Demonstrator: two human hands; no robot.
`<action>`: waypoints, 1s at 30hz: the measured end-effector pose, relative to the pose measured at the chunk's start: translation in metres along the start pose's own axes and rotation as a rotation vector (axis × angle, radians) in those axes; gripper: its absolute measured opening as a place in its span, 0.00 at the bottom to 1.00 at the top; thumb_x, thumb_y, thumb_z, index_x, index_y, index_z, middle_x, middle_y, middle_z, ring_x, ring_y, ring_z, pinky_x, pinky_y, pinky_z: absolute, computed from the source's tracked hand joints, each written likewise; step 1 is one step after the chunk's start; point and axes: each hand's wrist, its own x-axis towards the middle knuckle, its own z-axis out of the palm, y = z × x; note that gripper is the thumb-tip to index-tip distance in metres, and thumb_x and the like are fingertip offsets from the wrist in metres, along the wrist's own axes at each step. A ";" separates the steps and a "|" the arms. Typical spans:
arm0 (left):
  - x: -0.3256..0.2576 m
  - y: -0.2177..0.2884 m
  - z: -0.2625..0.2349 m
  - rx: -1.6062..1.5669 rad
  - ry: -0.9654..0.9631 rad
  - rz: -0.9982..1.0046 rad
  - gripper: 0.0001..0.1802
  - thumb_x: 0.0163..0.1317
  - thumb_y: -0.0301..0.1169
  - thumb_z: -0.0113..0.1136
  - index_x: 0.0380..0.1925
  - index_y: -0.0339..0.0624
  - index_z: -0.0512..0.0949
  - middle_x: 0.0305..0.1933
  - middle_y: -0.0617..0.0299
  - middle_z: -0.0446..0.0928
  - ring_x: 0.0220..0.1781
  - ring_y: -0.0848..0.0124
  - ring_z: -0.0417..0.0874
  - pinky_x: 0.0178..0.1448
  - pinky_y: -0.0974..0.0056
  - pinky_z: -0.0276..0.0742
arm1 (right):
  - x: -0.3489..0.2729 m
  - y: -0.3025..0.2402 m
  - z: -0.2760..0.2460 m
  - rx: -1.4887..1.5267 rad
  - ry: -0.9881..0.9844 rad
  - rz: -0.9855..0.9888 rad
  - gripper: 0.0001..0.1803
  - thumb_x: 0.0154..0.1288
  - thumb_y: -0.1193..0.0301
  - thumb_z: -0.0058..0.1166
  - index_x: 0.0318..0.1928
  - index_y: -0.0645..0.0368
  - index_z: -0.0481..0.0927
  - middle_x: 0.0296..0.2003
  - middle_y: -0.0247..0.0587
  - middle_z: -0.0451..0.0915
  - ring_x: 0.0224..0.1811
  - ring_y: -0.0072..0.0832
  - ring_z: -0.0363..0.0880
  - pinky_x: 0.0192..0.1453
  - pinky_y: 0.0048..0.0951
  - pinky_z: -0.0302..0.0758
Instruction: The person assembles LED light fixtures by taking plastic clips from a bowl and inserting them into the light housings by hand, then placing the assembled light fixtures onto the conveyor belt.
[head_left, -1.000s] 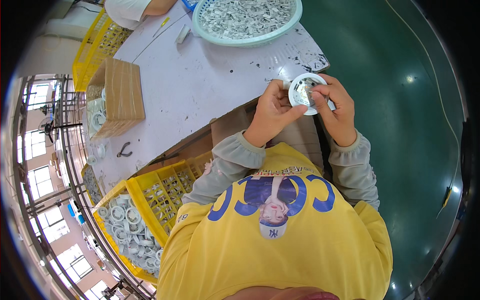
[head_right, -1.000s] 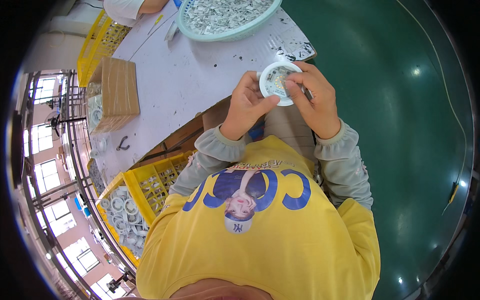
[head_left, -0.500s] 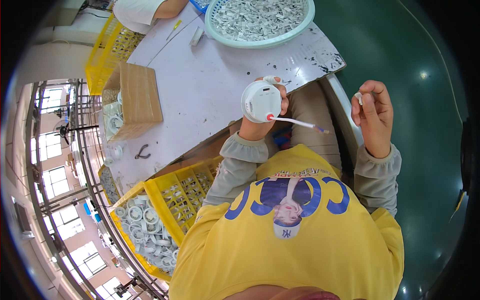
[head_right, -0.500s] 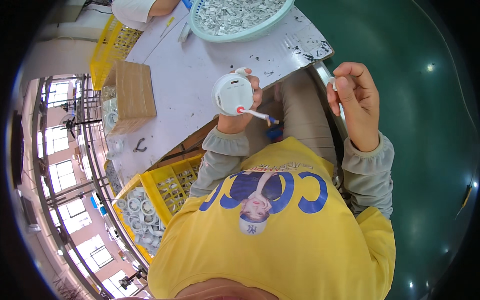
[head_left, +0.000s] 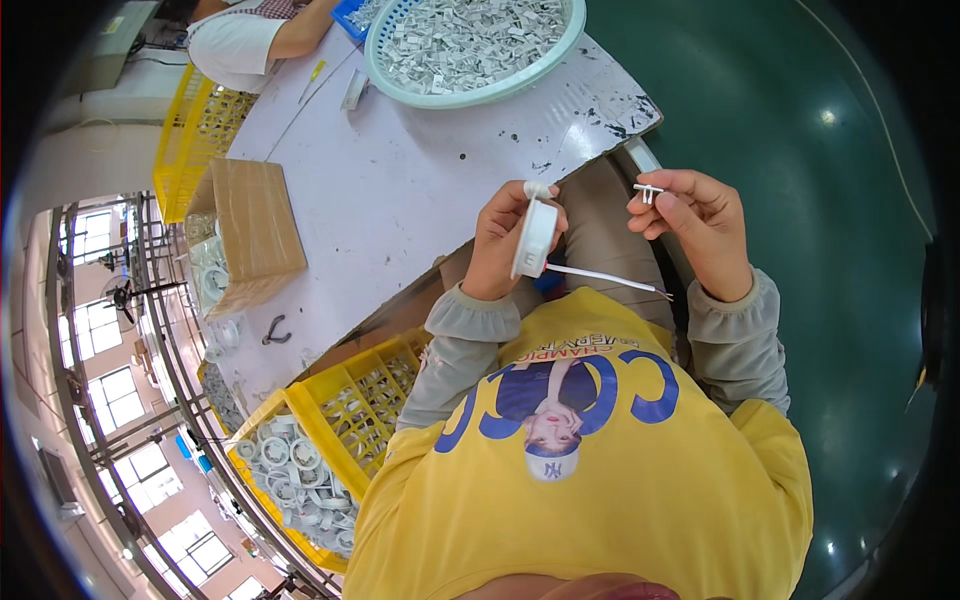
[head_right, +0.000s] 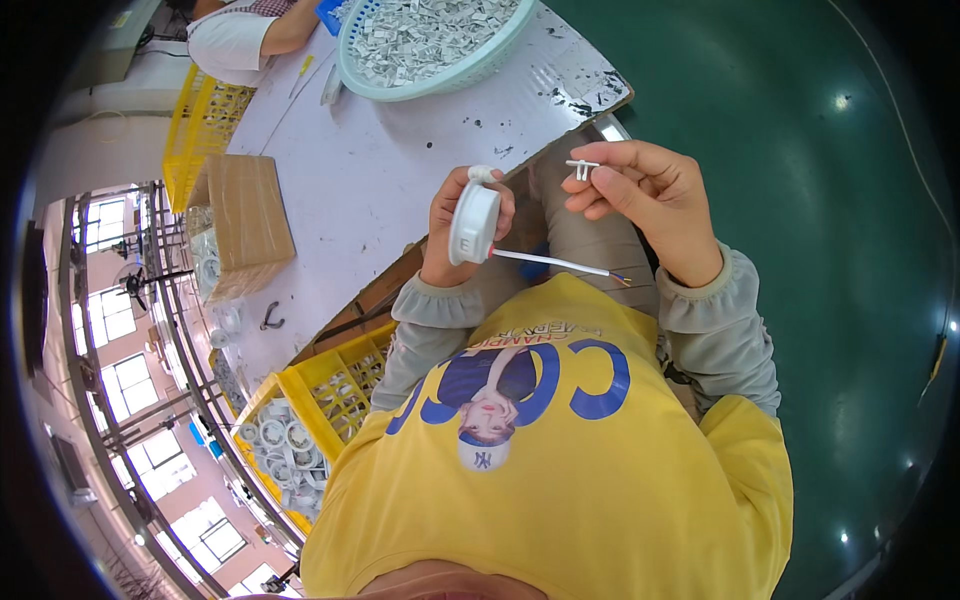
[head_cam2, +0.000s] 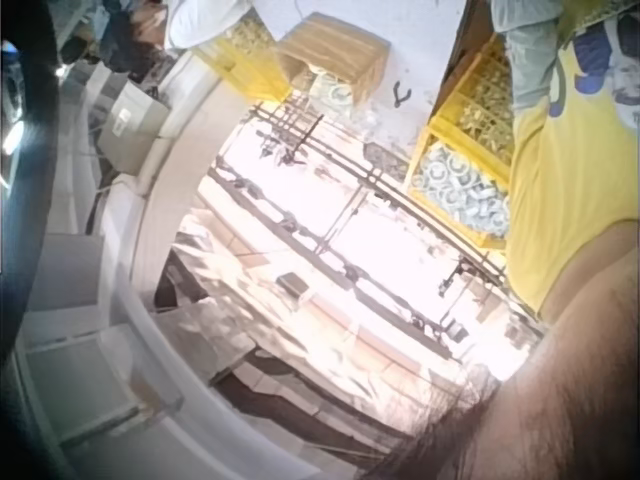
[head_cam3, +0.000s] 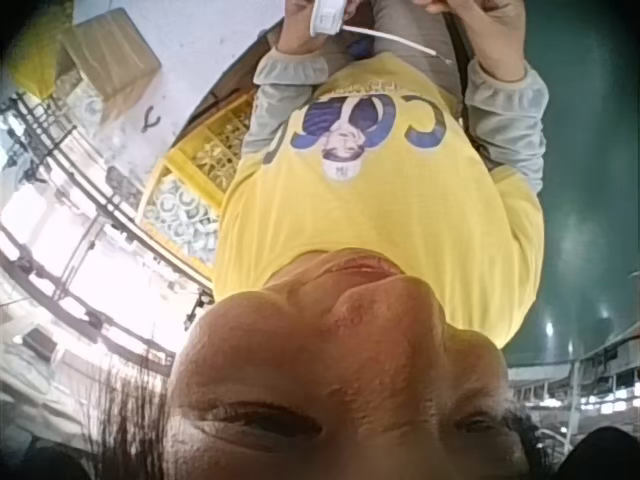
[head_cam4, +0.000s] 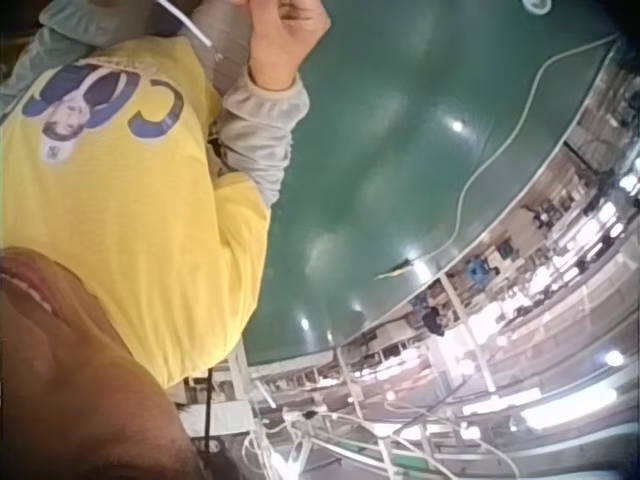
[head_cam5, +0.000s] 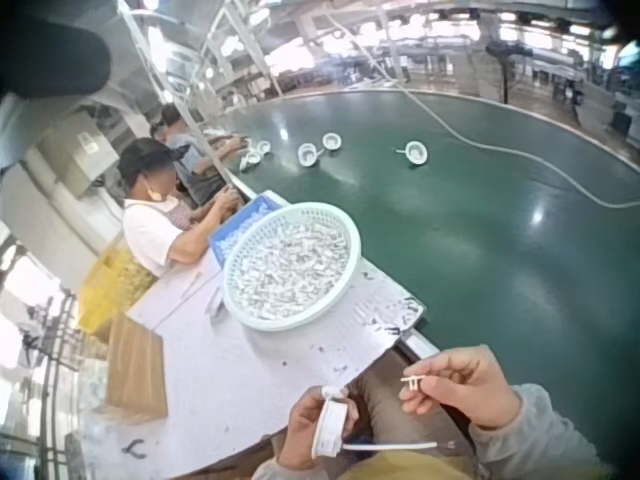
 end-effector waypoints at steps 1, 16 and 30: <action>0.000 -0.001 -0.001 0.054 -0.002 -0.004 0.14 0.58 0.27 0.52 0.45 0.38 0.69 0.29 0.57 0.73 0.23 0.77 0.69 0.23 0.75 0.66 | 0.000 0.001 0.002 -0.047 0.003 -0.026 0.12 0.62 0.76 0.46 0.46 0.68 0.73 0.35 0.46 0.79 0.34 0.25 0.80 0.37 0.18 0.76; -0.005 0.001 0.015 0.202 0.103 -0.158 0.14 0.61 0.40 0.52 0.32 0.38 0.73 0.30 0.68 0.73 0.32 0.83 0.70 0.36 0.76 0.67 | 0.003 0.012 0.005 0.022 0.001 -0.090 0.05 0.60 0.77 0.47 0.36 0.65 0.72 0.38 0.48 0.78 0.40 0.28 0.79 0.40 0.21 0.75; 0.001 -0.005 0.032 0.324 0.042 -0.167 0.07 0.56 0.28 0.55 0.33 0.38 0.72 0.31 0.68 0.74 0.33 0.83 0.72 0.36 0.75 0.68 | 0.013 0.058 -0.011 -0.236 -0.005 0.174 0.08 0.62 0.71 0.50 0.34 0.64 0.76 0.24 0.32 0.76 0.23 0.11 0.70 0.25 0.14 0.67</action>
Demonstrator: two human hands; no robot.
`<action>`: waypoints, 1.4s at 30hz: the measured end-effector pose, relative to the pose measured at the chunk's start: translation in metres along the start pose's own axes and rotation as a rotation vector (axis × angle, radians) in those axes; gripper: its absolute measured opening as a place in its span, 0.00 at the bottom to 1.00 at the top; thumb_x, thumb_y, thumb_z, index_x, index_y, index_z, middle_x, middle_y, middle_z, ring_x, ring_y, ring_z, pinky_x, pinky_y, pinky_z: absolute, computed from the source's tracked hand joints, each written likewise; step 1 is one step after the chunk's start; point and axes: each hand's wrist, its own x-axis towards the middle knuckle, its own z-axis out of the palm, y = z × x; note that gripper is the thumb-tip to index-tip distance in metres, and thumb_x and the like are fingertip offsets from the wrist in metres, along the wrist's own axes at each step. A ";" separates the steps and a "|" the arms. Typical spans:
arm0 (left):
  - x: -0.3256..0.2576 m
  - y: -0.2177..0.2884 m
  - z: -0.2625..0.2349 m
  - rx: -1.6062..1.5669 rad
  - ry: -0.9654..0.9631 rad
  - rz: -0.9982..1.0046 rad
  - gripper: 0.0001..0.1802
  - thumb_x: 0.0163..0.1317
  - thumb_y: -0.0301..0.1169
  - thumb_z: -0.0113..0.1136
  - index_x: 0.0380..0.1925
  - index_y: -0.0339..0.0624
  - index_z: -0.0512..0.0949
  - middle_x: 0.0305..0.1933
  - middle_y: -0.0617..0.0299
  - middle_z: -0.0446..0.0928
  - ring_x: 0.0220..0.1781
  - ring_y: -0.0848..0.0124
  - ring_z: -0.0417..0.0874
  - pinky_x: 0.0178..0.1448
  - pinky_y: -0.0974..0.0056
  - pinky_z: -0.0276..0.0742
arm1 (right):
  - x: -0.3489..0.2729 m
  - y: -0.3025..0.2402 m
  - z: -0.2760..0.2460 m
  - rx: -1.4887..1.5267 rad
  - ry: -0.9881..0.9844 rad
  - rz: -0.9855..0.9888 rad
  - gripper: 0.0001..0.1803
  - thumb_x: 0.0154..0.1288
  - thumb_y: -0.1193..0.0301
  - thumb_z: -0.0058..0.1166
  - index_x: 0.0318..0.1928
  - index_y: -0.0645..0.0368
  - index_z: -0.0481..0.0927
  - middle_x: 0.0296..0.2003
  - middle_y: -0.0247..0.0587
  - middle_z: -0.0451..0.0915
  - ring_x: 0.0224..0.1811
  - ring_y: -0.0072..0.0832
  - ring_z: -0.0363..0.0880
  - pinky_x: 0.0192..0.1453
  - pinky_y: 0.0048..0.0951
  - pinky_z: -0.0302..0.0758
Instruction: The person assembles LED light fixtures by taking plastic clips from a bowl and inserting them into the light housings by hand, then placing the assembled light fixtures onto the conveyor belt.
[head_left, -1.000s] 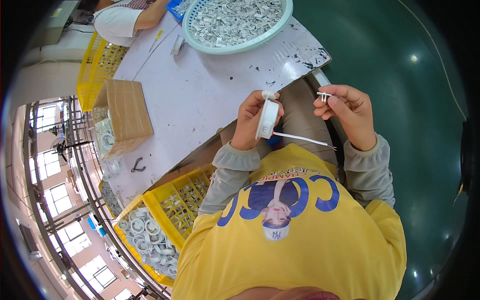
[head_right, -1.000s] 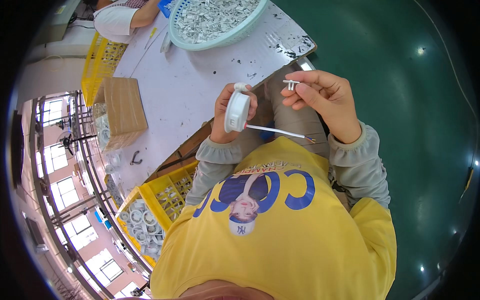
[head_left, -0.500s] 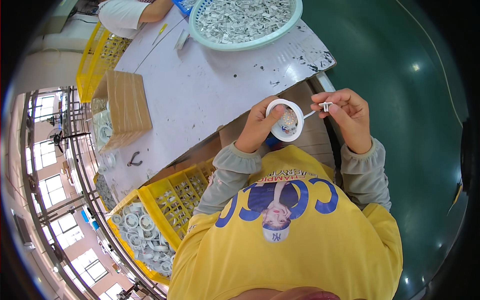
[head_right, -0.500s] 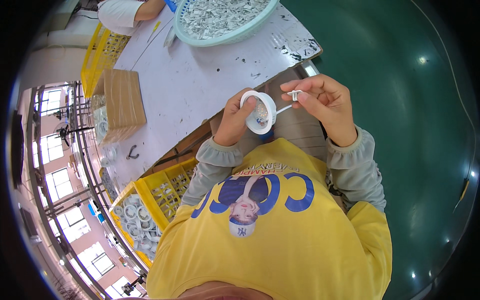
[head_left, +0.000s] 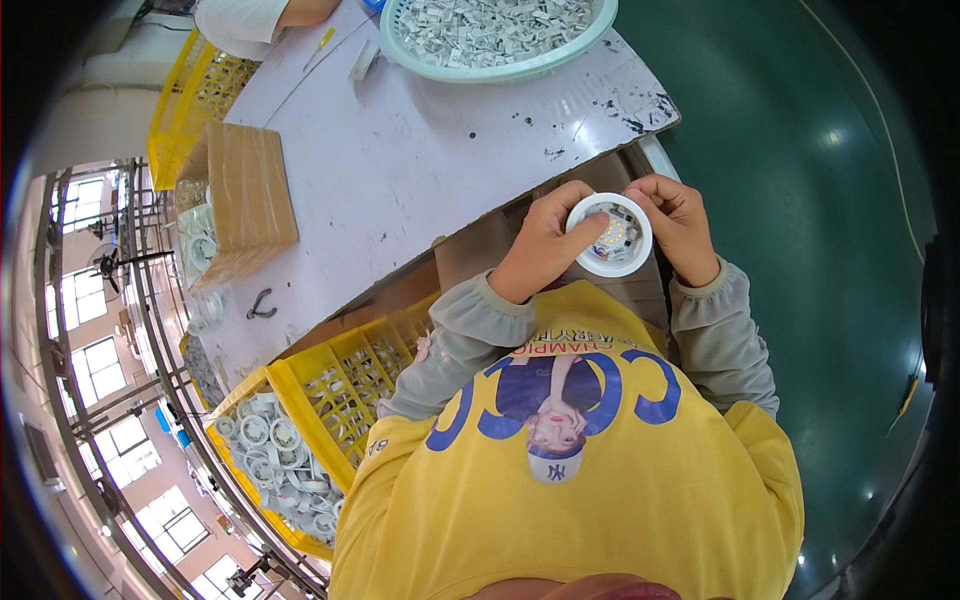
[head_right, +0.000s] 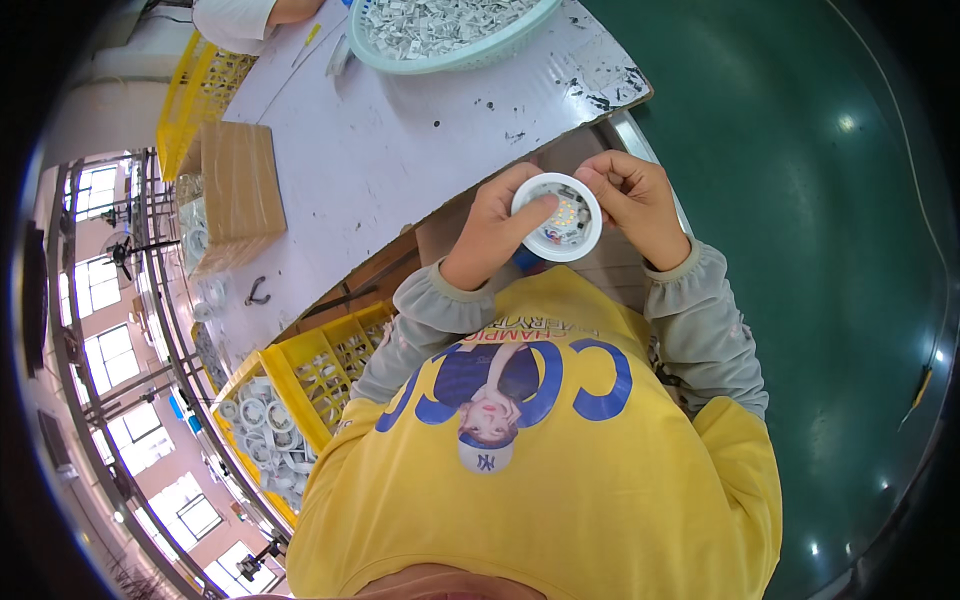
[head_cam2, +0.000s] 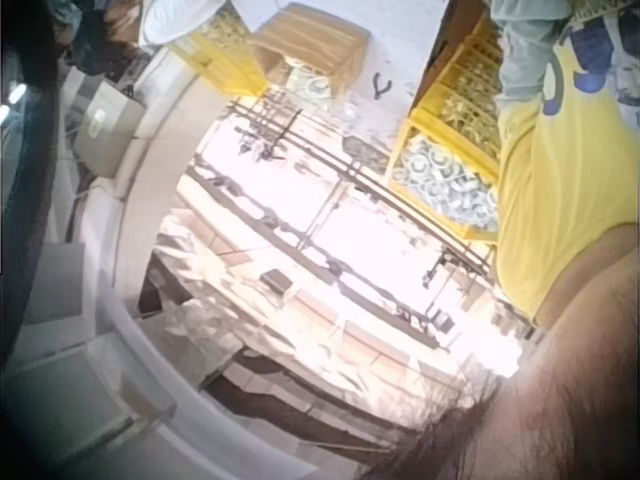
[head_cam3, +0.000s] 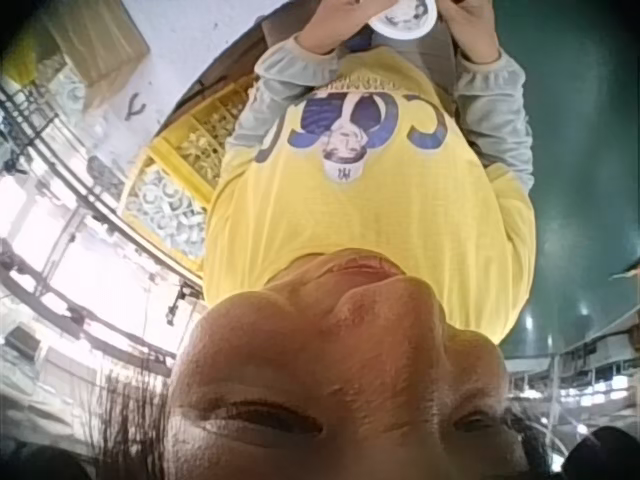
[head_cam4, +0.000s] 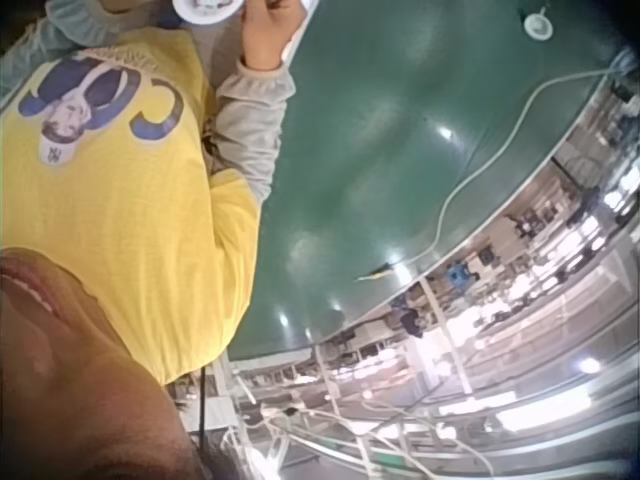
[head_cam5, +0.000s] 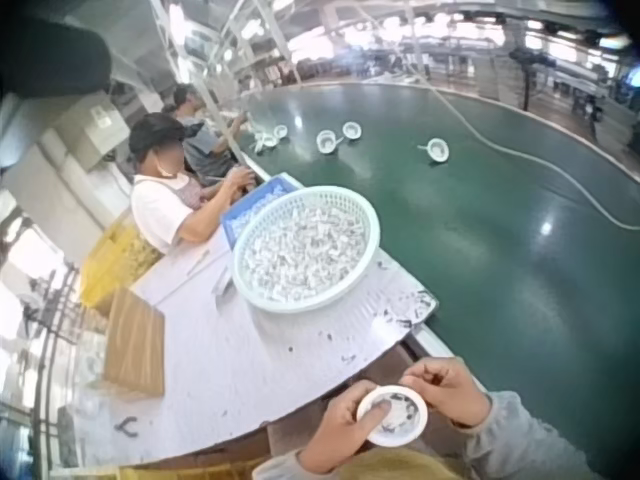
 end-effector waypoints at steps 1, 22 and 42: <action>0.001 -0.002 0.002 -0.003 0.003 -0.001 0.07 0.56 0.28 0.55 0.33 0.38 0.72 0.31 0.68 0.74 0.33 0.83 0.72 0.36 0.75 0.68 | 0.001 0.003 0.000 -0.007 0.022 -0.026 0.08 0.62 0.72 0.50 0.34 0.65 0.76 0.25 0.31 0.77 0.25 0.10 0.71 0.27 0.14 0.68; 0.001 0.003 0.013 0.054 -0.009 0.007 0.15 0.54 0.28 0.58 0.41 0.36 0.69 0.37 0.62 0.74 0.39 0.79 0.74 0.42 0.72 0.71 | -0.010 -0.007 -0.009 -0.012 -0.131 -0.130 0.08 0.60 0.78 0.49 0.40 0.68 0.73 0.34 0.38 0.79 0.35 0.17 0.76 0.39 0.17 0.72; 0.000 0.001 0.010 0.188 -0.098 0.076 0.13 0.57 0.32 0.56 0.40 0.39 0.67 0.35 0.64 0.69 0.38 0.80 0.70 0.40 0.73 0.68 | -0.014 -0.003 -0.009 -0.048 -0.129 -0.169 0.06 0.60 0.80 0.47 0.39 0.65 0.73 0.33 0.34 0.77 0.35 0.16 0.75 0.40 0.17 0.71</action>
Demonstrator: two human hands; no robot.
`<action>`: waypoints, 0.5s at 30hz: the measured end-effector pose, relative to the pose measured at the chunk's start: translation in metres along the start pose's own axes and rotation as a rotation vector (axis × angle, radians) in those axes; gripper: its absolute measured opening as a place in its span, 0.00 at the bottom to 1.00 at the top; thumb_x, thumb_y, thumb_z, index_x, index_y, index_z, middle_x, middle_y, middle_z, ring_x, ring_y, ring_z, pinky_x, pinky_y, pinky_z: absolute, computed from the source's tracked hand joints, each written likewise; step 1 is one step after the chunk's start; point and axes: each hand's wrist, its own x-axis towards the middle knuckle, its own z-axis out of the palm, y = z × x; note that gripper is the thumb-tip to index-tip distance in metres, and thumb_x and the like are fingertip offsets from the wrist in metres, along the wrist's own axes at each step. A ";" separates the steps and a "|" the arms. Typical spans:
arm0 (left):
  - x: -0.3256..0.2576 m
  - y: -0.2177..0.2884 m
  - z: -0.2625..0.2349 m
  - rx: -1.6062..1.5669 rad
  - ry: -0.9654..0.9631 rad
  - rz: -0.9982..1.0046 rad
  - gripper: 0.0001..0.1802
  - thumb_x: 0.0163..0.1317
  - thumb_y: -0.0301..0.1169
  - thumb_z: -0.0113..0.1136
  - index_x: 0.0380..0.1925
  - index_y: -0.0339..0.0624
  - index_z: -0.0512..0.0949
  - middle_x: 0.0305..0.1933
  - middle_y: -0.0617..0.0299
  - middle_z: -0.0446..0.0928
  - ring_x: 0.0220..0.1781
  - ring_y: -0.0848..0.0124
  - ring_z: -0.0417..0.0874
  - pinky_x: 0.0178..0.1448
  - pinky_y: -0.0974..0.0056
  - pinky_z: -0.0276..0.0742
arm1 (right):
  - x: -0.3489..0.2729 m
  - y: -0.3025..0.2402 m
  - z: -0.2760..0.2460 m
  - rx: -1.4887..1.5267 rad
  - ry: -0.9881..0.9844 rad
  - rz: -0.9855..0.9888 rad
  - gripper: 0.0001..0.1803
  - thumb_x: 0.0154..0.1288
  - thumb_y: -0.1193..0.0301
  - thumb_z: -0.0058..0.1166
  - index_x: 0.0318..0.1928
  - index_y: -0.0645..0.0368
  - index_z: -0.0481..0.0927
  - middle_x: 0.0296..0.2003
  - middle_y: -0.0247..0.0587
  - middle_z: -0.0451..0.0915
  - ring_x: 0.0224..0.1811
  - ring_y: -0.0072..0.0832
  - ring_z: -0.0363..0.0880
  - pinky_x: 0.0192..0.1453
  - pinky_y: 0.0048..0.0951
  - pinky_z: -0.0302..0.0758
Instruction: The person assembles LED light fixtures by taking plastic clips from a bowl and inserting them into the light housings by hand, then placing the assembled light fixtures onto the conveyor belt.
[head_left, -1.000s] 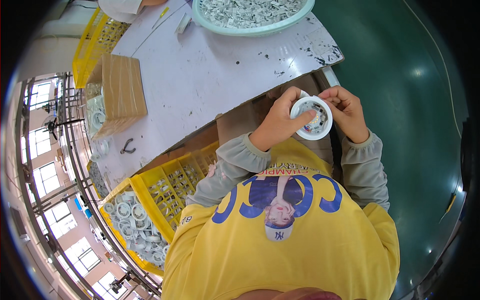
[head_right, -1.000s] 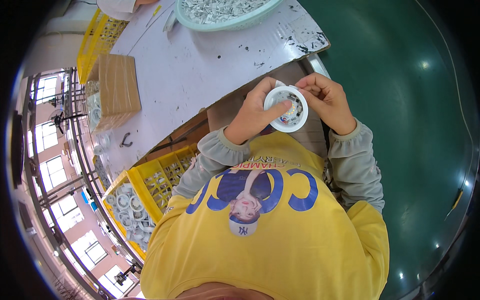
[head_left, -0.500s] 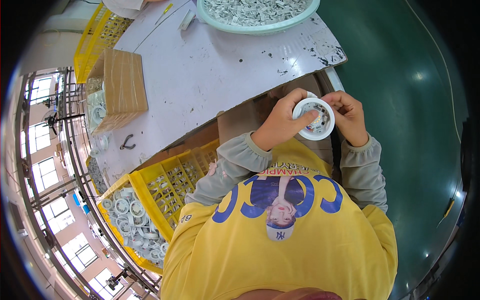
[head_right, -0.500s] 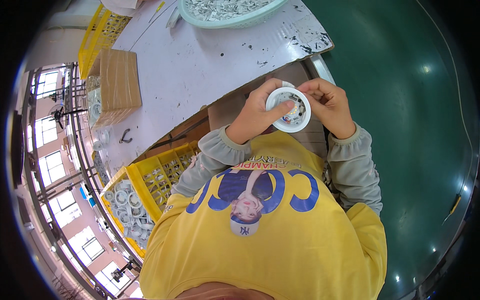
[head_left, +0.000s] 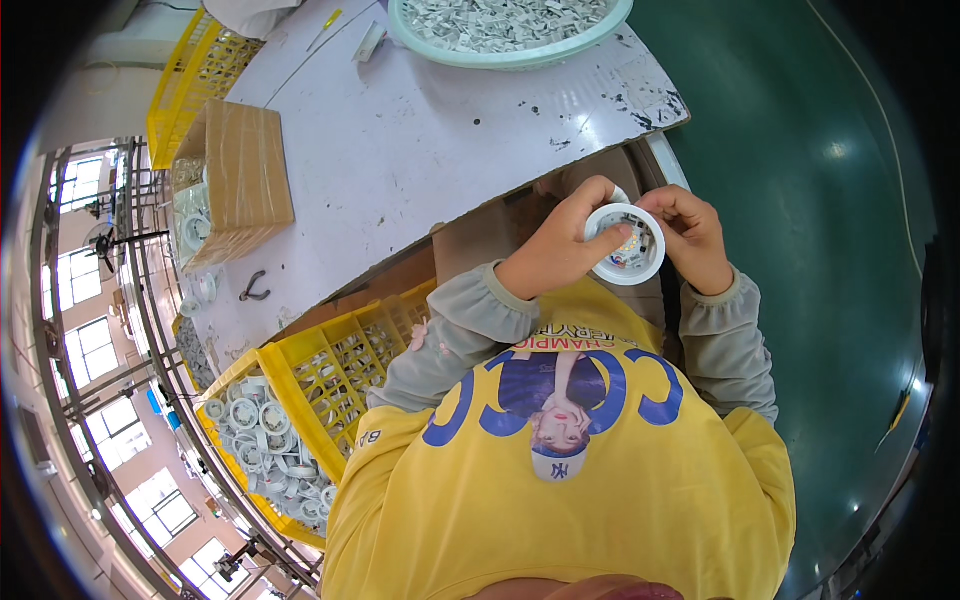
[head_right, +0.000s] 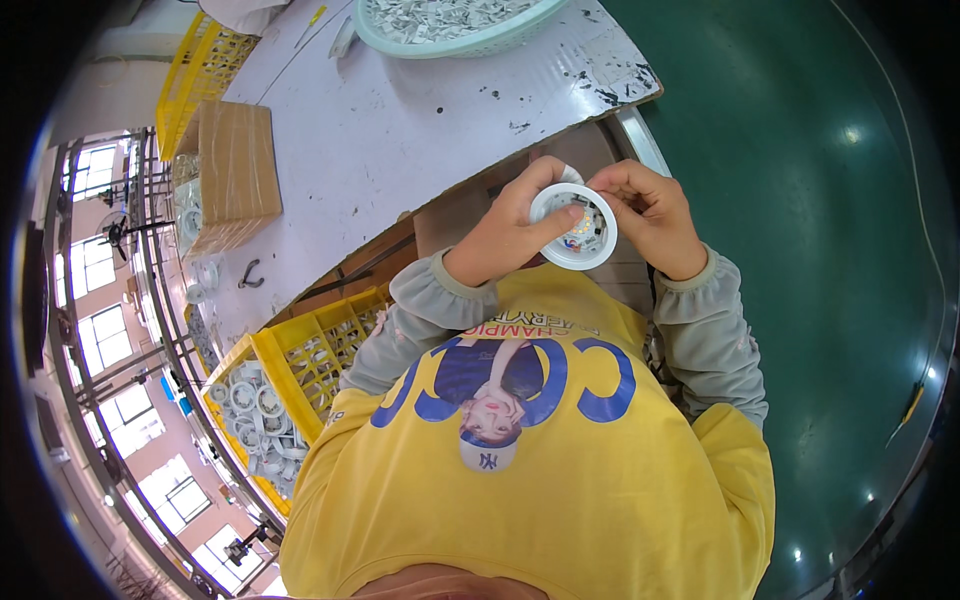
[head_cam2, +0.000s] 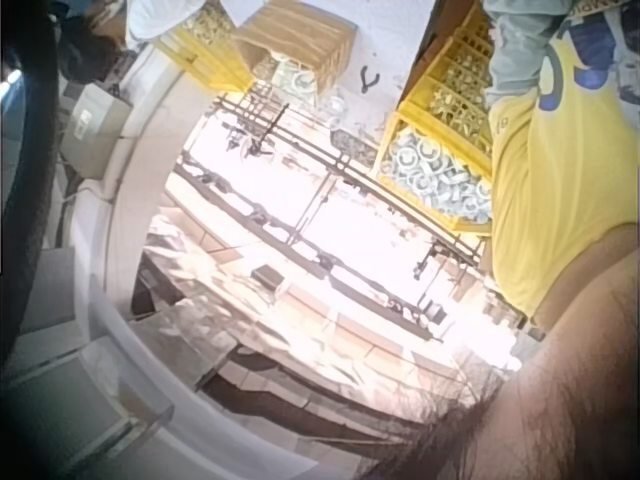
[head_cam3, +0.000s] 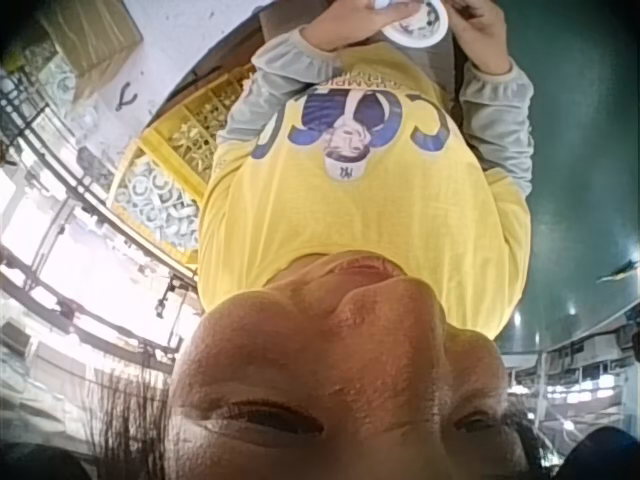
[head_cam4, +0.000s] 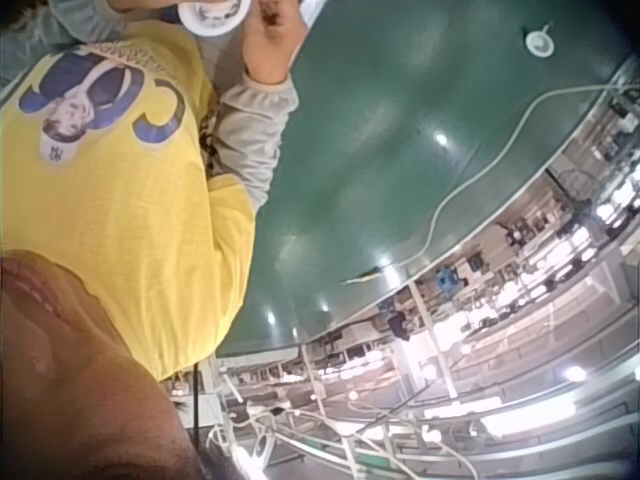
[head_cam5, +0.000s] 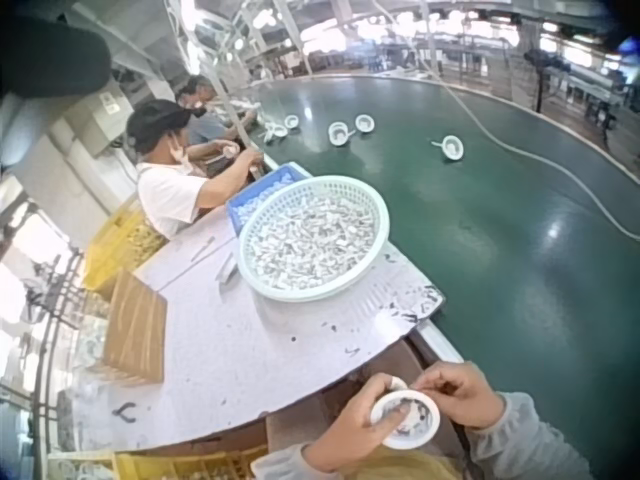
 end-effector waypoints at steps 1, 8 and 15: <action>0.000 0.001 -0.001 0.000 -0.001 -0.001 0.13 0.57 0.32 0.56 0.40 0.39 0.67 0.35 0.64 0.69 0.38 0.80 0.70 0.40 0.73 0.68 | 0.000 0.000 0.000 -0.038 -0.014 -0.003 0.06 0.60 0.80 0.47 0.39 0.64 0.72 0.33 0.33 0.77 0.35 0.15 0.74 0.39 0.17 0.71; 0.002 0.001 -0.004 -0.010 -0.072 -0.094 0.14 0.56 0.32 0.56 0.38 0.38 0.67 0.35 0.64 0.68 0.38 0.80 0.69 0.41 0.72 0.68 | -0.001 -0.004 0.000 -0.062 -0.038 -0.025 0.07 0.61 0.80 0.45 0.41 0.63 0.71 0.33 0.31 0.74 0.34 0.12 0.72 0.37 0.15 0.69; 0.004 0.002 -0.002 -0.004 -0.065 -0.062 0.13 0.56 0.31 0.56 0.37 0.38 0.67 0.34 0.65 0.68 0.38 0.80 0.69 0.40 0.72 0.67 | -0.001 -0.011 -0.004 0.023 -0.095 0.014 0.07 0.65 0.78 0.40 0.43 0.63 0.69 0.34 0.29 0.72 0.34 0.11 0.71 0.37 0.13 0.68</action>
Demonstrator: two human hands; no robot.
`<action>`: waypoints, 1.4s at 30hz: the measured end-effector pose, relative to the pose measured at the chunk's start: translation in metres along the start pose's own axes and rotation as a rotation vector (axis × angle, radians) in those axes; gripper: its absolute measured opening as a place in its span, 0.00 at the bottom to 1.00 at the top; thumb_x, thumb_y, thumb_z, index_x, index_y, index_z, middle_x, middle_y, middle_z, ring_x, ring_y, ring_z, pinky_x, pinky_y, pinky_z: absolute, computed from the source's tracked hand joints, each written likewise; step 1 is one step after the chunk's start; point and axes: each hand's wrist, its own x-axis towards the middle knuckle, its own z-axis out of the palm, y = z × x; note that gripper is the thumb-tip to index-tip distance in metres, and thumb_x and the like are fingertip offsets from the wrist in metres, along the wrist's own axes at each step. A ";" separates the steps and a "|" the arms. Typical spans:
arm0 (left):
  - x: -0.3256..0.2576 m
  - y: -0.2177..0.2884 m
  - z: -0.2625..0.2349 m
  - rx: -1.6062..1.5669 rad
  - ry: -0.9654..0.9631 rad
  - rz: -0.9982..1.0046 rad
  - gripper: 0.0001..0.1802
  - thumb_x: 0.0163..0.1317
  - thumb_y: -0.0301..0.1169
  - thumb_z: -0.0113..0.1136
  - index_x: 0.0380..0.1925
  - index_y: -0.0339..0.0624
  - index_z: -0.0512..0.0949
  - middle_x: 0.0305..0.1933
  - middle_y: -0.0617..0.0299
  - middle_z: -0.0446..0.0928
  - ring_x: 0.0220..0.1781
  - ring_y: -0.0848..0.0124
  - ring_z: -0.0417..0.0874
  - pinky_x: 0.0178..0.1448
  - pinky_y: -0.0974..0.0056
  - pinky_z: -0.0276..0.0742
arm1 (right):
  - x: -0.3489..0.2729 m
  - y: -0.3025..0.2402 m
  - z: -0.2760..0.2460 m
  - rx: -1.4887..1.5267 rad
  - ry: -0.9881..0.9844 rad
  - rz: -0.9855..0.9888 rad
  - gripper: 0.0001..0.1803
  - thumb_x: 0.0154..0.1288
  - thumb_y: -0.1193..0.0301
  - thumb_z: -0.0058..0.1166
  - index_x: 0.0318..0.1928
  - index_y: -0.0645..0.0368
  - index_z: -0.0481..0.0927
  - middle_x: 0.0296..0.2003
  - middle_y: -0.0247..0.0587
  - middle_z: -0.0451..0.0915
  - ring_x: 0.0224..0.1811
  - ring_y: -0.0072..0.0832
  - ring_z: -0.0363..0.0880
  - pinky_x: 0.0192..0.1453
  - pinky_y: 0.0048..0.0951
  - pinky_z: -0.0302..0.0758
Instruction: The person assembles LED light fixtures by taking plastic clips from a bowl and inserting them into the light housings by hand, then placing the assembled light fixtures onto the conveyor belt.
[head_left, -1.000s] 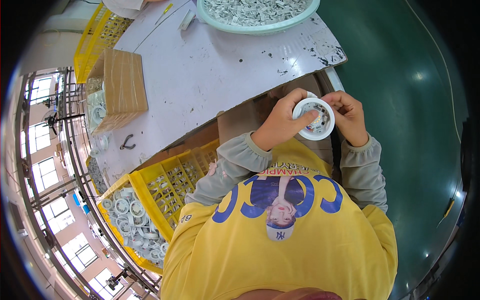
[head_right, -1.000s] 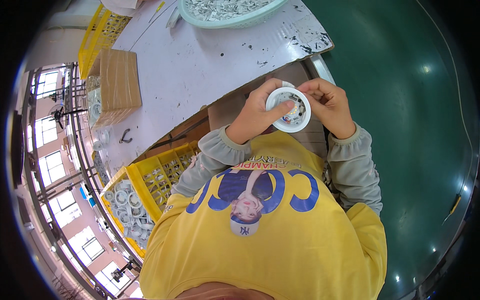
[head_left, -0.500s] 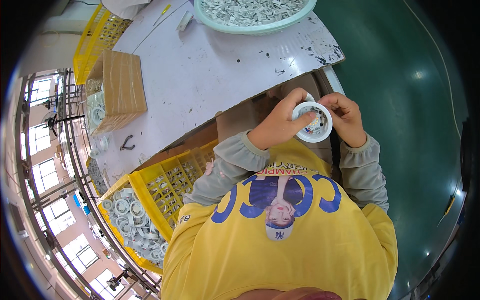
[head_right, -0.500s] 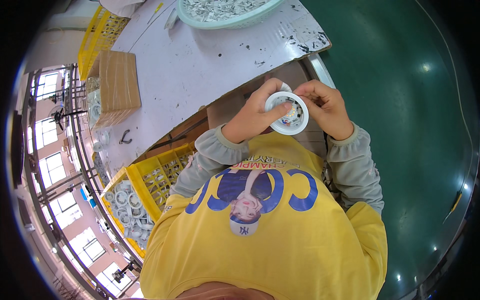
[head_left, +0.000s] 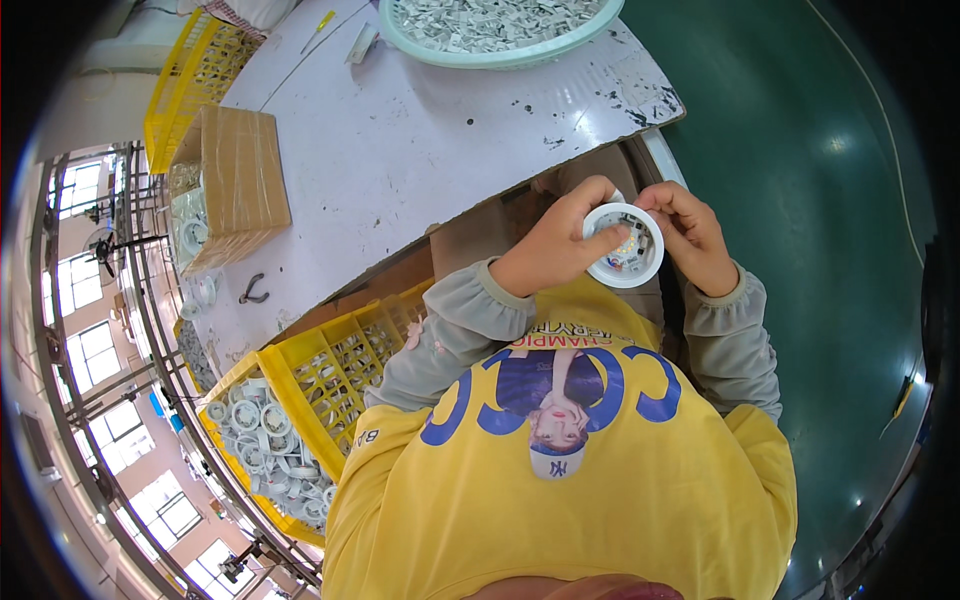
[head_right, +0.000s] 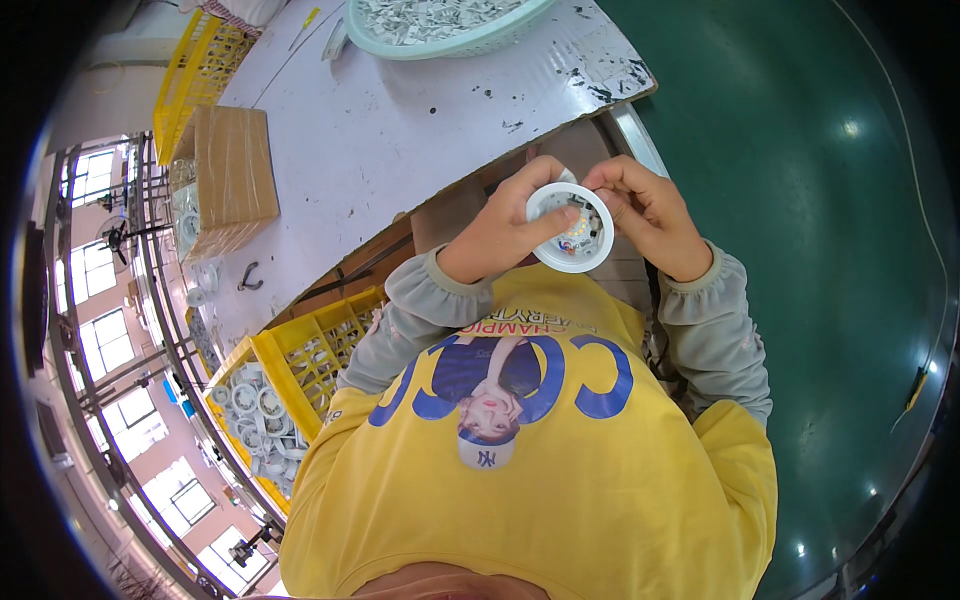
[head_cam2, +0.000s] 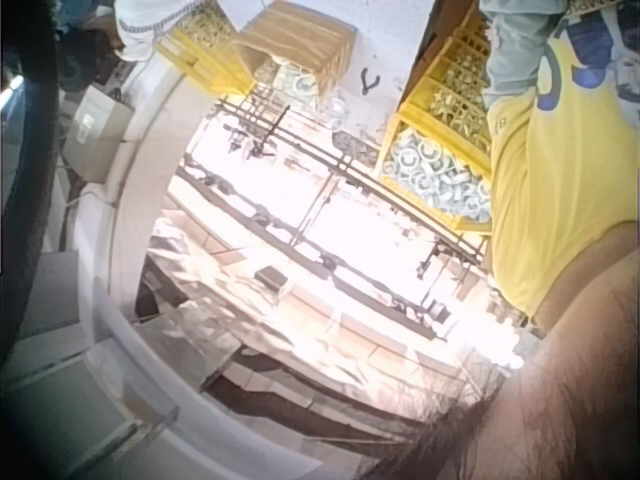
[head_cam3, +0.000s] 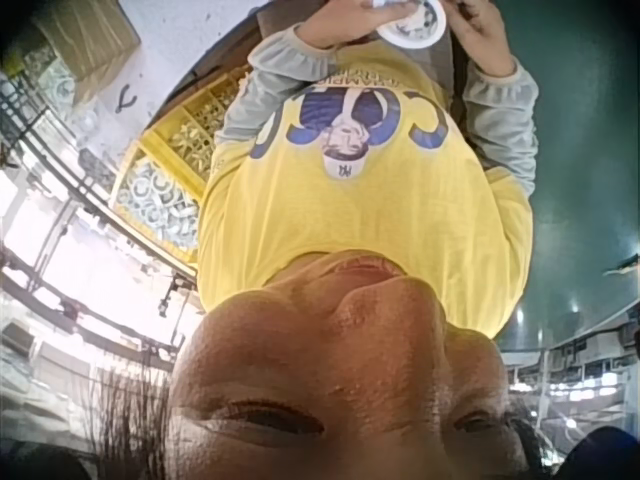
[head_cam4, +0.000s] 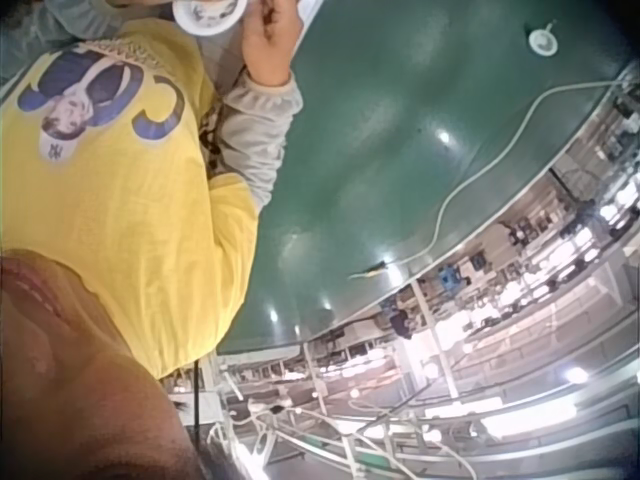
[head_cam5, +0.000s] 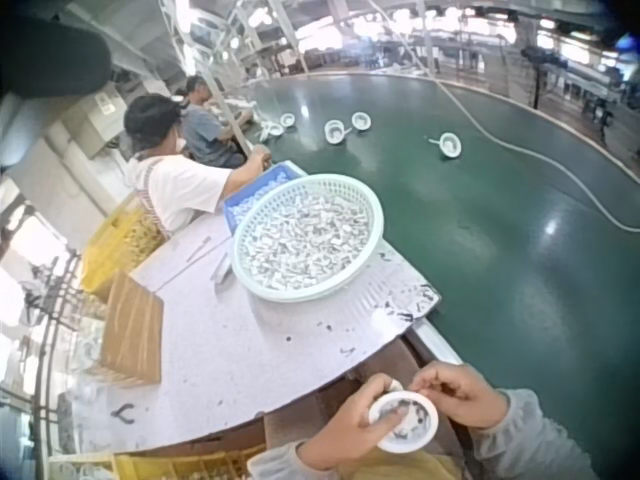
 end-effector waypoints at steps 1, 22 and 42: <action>0.000 0.000 0.000 -0.001 -0.002 -0.001 0.13 0.56 0.31 0.56 0.37 0.38 0.67 0.34 0.65 0.68 0.38 0.80 0.69 0.40 0.72 0.67 | 0.000 -0.001 -0.001 -0.025 -0.021 0.003 0.07 0.66 0.77 0.39 0.43 0.63 0.68 0.34 0.29 0.72 0.35 0.11 0.71 0.37 0.13 0.68; 0.002 -0.010 0.004 0.055 0.074 0.058 0.09 0.57 0.27 0.55 0.35 0.38 0.67 0.33 0.65 0.68 0.36 0.81 0.68 0.39 0.73 0.66 | 0.005 -0.007 0.004 -0.381 0.001 0.052 0.08 0.53 0.72 0.51 0.30 0.65 0.71 0.17 0.31 0.68 0.19 0.13 0.61 0.21 0.18 0.59; -0.001 -0.012 0.004 0.131 -0.005 0.123 0.17 0.66 0.42 0.40 0.34 0.37 0.67 0.26 0.65 0.68 0.30 0.81 0.65 0.34 0.73 0.63 | 0.002 -0.006 0.006 -0.219 -0.032 0.084 0.06 0.53 0.73 0.49 0.27 0.64 0.70 0.17 0.31 0.65 0.21 0.13 0.59 0.22 0.20 0.57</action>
